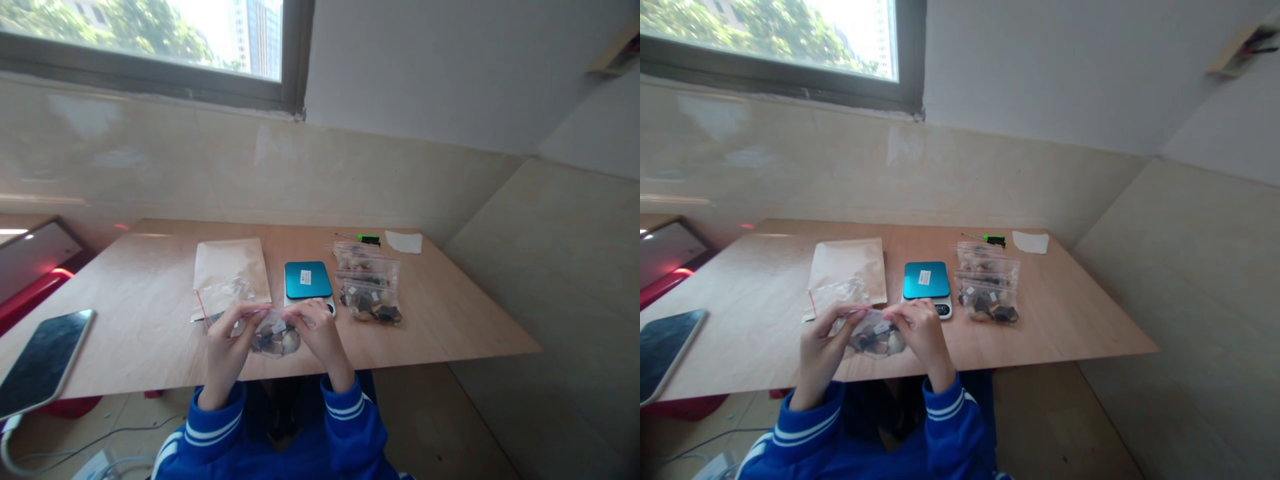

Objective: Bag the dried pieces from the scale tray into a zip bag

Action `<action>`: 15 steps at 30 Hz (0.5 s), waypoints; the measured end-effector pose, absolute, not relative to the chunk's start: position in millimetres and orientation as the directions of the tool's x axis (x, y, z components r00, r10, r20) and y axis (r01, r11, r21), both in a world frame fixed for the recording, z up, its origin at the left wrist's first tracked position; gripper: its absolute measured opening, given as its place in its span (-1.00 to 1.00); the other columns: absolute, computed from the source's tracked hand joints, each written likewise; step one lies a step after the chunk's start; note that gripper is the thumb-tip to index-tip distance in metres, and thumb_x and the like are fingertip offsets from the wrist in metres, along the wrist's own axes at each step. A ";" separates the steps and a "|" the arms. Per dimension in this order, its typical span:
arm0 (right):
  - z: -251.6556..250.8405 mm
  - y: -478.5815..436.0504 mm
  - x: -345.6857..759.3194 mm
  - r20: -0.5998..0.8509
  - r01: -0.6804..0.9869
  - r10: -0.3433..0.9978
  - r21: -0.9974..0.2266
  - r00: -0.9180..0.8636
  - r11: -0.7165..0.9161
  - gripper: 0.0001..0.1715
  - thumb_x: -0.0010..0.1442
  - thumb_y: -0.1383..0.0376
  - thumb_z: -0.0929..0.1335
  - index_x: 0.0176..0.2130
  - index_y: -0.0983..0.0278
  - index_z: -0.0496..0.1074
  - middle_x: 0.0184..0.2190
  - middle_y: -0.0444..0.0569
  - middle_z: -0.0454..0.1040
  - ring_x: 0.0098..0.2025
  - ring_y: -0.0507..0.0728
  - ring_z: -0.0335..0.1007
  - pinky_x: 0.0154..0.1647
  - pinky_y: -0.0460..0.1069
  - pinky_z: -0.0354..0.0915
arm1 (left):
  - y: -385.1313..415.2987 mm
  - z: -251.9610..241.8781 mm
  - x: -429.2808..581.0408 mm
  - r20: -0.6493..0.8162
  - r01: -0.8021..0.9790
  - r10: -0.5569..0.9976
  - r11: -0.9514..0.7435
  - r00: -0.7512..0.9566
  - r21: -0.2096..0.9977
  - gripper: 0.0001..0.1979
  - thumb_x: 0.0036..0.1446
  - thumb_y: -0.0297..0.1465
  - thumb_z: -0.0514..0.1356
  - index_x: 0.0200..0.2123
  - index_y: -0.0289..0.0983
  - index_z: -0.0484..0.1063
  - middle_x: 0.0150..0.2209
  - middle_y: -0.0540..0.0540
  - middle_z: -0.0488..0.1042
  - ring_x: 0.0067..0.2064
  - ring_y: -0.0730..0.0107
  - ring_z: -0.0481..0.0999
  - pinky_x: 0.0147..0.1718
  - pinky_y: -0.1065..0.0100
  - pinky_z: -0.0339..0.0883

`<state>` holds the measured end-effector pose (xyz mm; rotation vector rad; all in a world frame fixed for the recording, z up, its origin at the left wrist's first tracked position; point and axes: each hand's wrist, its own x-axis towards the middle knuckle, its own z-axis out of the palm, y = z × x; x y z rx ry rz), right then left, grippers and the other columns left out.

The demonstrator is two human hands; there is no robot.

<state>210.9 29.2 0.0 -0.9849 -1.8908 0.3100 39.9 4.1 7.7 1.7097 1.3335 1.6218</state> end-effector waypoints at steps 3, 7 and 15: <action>-1.9 31.0 215.2 0.596 0.523 0.768 -0.589 -0.236 0.617 -0.78 0.29 0.25 0.31 -0.33 0.18 0.54 -0.38 -0.12 0.60 -0.30 0.10 0.45 -0.21 -0.01 0.22 | 5.0 4.5 34.4 0.508 0.347 0.838 -0.424 -0.201 0.836 -0.91 0.15 -0.34 0.22 -0.31 -0.19 0.53 -0.35 0.02 0.57 -0.30 0.41 0.52 -0.30 0.42 0.38; -4.9 31.2 216.6 0.610 0.560 0.766 -0.569 -0.204 0.602 -0.68 0.31 0.29 0.29 -0.44 0.19 0.51 -0.47 -0.12 0.58 -0.38 0.09 0.43 -0.23 0.01 0.20 | 6.0 1.5 29.9 0.505 0.371 0.837 -0.410 -0.210 0.833 -0.90 0.14 -0.32 0.23 -0.32 -0.19 0.54 -0.35 0.01 0.57 -0.29 0.41 0.52 -0.27 0.40 0.37; -1.5 30.7 224.0 0.519 0.495 0.820 -0.661 -0.241 0.564 -0.85 0.26 0.23 0.35 -0.24 0.17 0.55 -0.30 -0.12 0.62 -0.24 0.11 0.48 -0.13 0.01 0.23 | 6.5 -0.8 28.9 0.441 0.290 0.839 -0.356 -0.319 0.888 -0.86 0.12 -0.28 0.25 -0.32 -0.20 0.53 -0.36 0.01 0.56 -0.31 0.40 0.51 -0.31 0.40 0.36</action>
